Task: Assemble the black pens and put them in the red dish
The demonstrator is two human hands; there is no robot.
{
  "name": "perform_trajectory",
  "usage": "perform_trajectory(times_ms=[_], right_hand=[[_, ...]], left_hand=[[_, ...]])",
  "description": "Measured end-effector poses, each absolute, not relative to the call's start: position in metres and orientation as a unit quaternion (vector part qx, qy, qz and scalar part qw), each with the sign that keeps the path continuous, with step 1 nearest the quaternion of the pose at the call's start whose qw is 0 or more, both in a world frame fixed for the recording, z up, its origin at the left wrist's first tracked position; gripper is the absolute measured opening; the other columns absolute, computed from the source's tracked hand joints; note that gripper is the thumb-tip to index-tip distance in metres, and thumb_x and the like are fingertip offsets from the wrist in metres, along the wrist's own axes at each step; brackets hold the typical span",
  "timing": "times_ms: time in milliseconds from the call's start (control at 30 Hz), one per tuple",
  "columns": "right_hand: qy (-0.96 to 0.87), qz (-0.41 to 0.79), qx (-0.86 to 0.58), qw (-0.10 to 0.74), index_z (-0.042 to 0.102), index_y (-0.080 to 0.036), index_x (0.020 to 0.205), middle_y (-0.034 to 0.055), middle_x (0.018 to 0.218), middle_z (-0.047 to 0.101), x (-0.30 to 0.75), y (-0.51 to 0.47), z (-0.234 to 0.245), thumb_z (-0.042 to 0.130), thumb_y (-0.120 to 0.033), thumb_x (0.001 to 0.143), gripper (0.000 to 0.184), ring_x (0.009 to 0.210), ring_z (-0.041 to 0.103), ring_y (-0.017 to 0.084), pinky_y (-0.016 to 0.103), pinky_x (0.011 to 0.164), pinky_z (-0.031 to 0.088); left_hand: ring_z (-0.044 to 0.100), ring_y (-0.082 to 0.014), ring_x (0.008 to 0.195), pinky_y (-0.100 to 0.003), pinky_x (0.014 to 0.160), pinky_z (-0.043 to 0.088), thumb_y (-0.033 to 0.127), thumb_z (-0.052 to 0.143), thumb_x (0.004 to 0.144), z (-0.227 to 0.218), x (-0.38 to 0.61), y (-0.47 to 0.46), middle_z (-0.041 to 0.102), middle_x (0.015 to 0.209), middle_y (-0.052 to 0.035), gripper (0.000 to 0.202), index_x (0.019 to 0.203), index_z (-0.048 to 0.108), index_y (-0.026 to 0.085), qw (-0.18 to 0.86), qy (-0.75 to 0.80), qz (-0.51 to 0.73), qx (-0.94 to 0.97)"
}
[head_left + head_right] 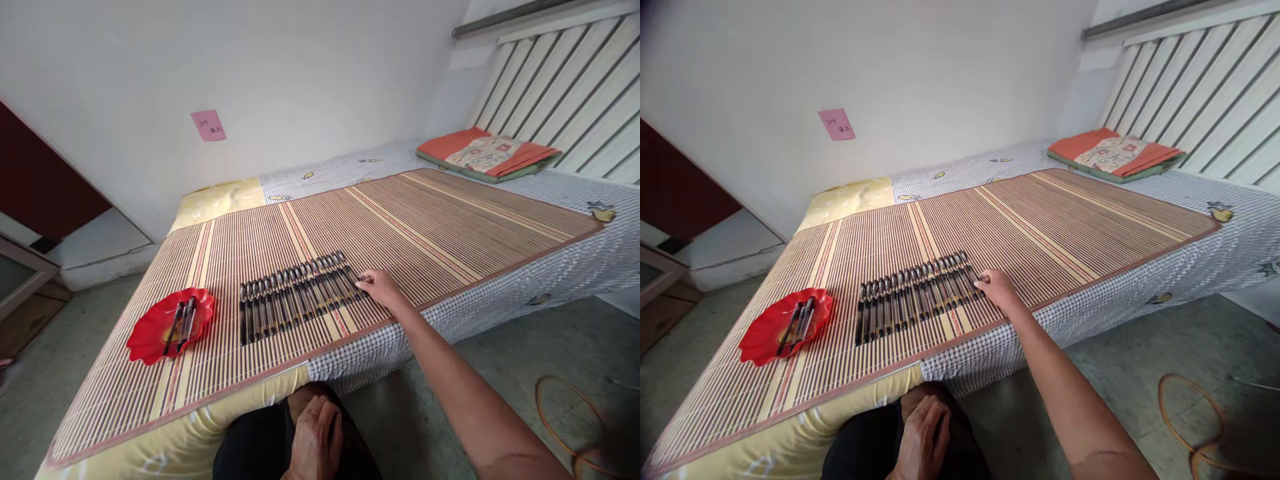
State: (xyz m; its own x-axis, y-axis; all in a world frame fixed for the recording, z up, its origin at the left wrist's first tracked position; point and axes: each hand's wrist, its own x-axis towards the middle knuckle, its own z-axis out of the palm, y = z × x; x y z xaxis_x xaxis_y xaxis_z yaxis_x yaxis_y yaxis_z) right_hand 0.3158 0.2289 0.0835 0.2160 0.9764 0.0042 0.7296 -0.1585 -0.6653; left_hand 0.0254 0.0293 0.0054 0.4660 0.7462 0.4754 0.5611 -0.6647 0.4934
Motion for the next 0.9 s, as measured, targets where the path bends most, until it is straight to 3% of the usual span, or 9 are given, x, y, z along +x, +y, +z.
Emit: perform_trajectory(times_ms=[233,400,467,533,633,767,833,900], right_hand=[[-0.588,0.207,-0.715,0.316,0.079,-0.020,0.094,0.0104,0.095,0.079,0.318,0.230,0.079,0.067,-0.029,0.089,0.015,0.085,0.073,0.023,0.031,0.074,0.054],[-0.580,0.168,-0.688,0.402,0.073,-0.018,0.106,0.0139,0.106,0.077,0.302,0.208,0.088,0.055,-0.034,0.094,0.027,0.097,0.072,0.026,0.035,0.084,0.054],[-0.583,0.150,-0.645,0.471,0.071,-0.019,0.100,0.0116,0.096,0.077,0.283,0.187,0.093,0.053,-0.040,0.094,0.028,0.088,0.071,0.025,0.034,0.080,0.054],[-0.597,0.182,-0.614,0.483,0.068,-0.022,0.090,0.0056,0.075,0.070,0.257,0.160,0.097,0.050,-0.045,0.097,0.030,0.069,0.065,0.021,0.030,0.068,0.050],[-0.615,0.274,-0.573,0.468,0.056,-0.026,0.071,0.0000,0.059,0.056,0.213,0.112,0.092,0.045,-0.053,0.100,0.041,0.055,0.053,0.018,0.028,0.055,0.043],[-0.621,0.333,-0.526,0.476,0.057,-0.026,0.073,0.0008,0.062,0.060,0.163,0.046,0.056,0.044,-0.052,0.103,0.042,0.058,0.060,0.019,0.028,0.057,0.047],[-0.629,0.346,-0.510,0.474,0.060,-0.026,0.075,0.0019,0.066,0.065,0.145,0.017,0.029,0.045,-0.052,0.103,0.040,0.060,0.063,0.020,0.028,0.060,0.051],[-0.645,0.340,-0.501,0.466,0.059,-0.027,0.075,0.0012,0.065,0.063,0.133,-0.004,0.005,0.046,-0.049,0.103,0.038,0.059,0.063,0.020,0.028,0.060,0.051]], left_hand=[[0.065,-0.0198,0.073,-0.030,0.064,0.050,0.009,0.048,0.096,0.002,0.026,0.029,0.065,0.080,-0.0026,0.017,0.093,0.054,0.024,0.130,0.386,0.349,0.844],[0.063,-0.0189,0.070,-0.030,0.063,0.049,0.009,0.049,0.096,0.001,0.027,0.027,0.063,0.076,-0.0021,0.017,0.089,0.053,0.024,0.129,0.402,0.340,0.840],[0.062,-0.0188,0.069,-0.030,0.062,0.047,0.009,0.049,0.094,0.001,0.029,0.026,0.063,0.074,-0.0026,0.019,0.085,0.052,0.025,0.136,0.410,0.332,0.839],[0.061,-0.0195,0.069,-0.031,0.062,0.047,0.011,0.048,0.095,0.002,0.031,0.025,0.065,0.075,-0.0042,0.019,0.082,0.052,0.024,0.151,0.417,0.331,0.833],[0.061,-0.0201,0.072,-0.032,0.064,0.047,0.022,0.046,0.100,0.007,0.032,0.024,0.067,0.078,-0.0068,0.022,0.080,0.054,0.024,0.244,0.431,0.347,0.796],[0.055,-0.0157,0.062,-0.027,0.059,0.045,0.050,0.044,0.104,0.022,0.009,0.022,0.062,0.069,-0.0028,0.041,0.078,0.058,0.021,0.448,0.501,0.425,0.606],[0.053,-0.0146,0.059,-0.026,0.057,0.044,0.059,0.051,0.099,0.035,-0.020,0.022,0.060,0.066,-0.0011,0.047,0.076,0.060,0.020,0.448,0.560,0.484,0.501],[0.055,-0.0154,0.060,-0.026,0.058,0.045,0.063,0.058,0.093,0.053,-0.057,0.024,0.062,0.067,-0.0016,0.046,0.079,0.065,0.019,0.382,0.605,0.529,0.457]])
